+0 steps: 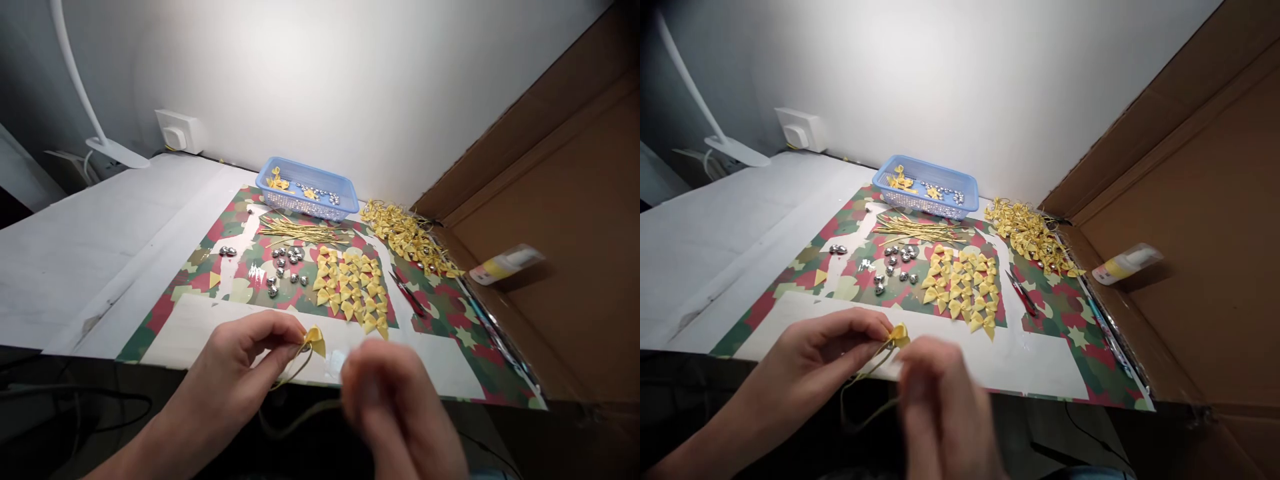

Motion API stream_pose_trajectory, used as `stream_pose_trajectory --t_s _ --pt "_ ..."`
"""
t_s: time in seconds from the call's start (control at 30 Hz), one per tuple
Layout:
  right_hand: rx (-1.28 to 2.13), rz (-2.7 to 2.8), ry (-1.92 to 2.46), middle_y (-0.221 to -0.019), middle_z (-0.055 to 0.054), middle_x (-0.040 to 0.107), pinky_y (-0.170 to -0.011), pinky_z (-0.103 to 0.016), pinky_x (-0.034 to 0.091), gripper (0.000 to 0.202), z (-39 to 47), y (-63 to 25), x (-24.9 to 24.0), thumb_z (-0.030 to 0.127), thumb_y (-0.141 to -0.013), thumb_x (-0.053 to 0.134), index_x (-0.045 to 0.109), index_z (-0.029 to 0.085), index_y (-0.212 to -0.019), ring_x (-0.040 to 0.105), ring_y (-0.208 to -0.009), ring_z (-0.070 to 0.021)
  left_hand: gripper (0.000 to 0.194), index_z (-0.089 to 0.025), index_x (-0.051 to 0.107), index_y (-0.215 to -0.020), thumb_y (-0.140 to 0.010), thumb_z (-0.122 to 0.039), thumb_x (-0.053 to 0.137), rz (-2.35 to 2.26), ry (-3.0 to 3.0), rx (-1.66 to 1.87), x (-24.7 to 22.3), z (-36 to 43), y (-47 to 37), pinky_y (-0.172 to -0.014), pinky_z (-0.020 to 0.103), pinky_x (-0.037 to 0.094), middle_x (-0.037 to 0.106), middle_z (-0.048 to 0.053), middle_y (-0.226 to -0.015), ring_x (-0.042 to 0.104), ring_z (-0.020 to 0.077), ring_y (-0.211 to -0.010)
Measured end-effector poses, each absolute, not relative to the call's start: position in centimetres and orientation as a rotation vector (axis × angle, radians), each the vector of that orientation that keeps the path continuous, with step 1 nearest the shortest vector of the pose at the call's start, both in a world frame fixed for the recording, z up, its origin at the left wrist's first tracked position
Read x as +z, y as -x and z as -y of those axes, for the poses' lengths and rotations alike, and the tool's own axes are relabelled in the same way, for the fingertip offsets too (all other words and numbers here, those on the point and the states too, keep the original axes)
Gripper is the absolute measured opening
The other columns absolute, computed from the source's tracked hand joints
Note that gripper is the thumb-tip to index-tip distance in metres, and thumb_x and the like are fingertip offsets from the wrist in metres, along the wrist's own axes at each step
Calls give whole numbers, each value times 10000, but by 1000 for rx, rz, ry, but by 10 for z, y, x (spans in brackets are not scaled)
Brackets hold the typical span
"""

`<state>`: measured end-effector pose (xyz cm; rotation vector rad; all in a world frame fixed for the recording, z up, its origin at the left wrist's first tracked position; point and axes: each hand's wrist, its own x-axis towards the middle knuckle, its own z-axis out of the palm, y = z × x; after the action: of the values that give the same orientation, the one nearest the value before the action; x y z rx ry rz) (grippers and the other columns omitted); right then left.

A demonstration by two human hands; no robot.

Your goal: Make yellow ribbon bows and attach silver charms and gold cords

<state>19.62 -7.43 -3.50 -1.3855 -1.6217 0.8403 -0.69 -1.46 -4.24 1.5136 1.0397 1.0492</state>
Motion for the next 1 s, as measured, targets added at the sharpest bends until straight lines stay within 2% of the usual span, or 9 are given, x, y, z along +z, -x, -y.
stream_pose_trajectory --t_s 0.07,0.13,0.23,0.3,0.43,0.53,0.7,0.83,1.0 --pt "847 1645 1429 -899 -11 672 -618 -265 502 193 62 -194 -17 367 -1066 479 629 259 -1122 622 -706 -157 161 -227 709 -886 -940 -151 578 -1022 -1623 1011 -37 18 9 -740 252 599 768 12 -897 734 176 -825" --pt "877 1737 1448 -815 7 625 -575 -260 444 167 50 -191 -5 364 -1035 521 618 234 -1075 557 -624 -135 170 -232 689 -920 -963 -138 555 -998 -1721 976 -33 19 8 -750 253 590 763 2 -905 731 169 -828" --pt "890 1873 1420 -726 22 565 -563 -258 393 131 39 -188 1 280 -981 565 621 199 -895 502 -595 -122 171 -242 660 -976 -982 -123 538 -977 -1805 959 -30 20 7 -769 251 588 757 -4 -945 730 162 -855" --pt "861 1885 1397 -725 11 573 -583 -259 384 188 39 -186 -1 232 -978 532 609 189 -812 507 -622 -125 198 -251 648 -1003 -985 -102 519 -970 -1845 973 -30 21 9 -795 253 595 756 0 -983 734 167 -903" --pt "935 1809 1376 -720 8 564 -589 -264 380 233 43 -185 -8 269 -1011 495 614 185 -829 507 -636 -131 268 -299 639 -1084 -984 -86 511 -1003 -1906 1020 -31 25 14 -893 252 596 730 9 -1175 721 182 -1091" --pt "1059 1716 1379 -738 -1 571 -591 -275 378 252 45 -185 -13 314 -1026 484 613 188 -849 509 -650 -142 281 -329 643 -1078 -970 -87 547 -1064 -1944 1037 -32 27 14 -880 220 585 681 5 -1267 707 178 -1145" --pt "1231 1584 1342 -763 -11 591 -584 -277 371 280 46 -185 -18 374 -1037 487 604 195 -856 500 -673 -151 215 -297 660 -972 -959 -98 580 -1115 -1991 1067 -33 24 10 -765 207 589 705 22 -1191 739 184 -1050" --pt "1320 1576 1328 -824 -11 615 -619 -275 383 296 43 -189 -19 435 -1048 491 637 202 -937 506 -721 -153 252 -302 676 -1010 -951 -75 584 -1078 -1981 1095 -32 22 9 -857 202 593 757 -2 -1117 752 165 -1000" --pt "1311 1542 1337 -724 22 508 -585 -266 339 321 36 -189 -18 395 -1043 489 588 191 -816 434 -667 -130 247 -312 674 -1024 -949 -94 587 -998 -1902 1009 -30 20 10 -831 180 616 767 -8 -1124 755 173 -1022"
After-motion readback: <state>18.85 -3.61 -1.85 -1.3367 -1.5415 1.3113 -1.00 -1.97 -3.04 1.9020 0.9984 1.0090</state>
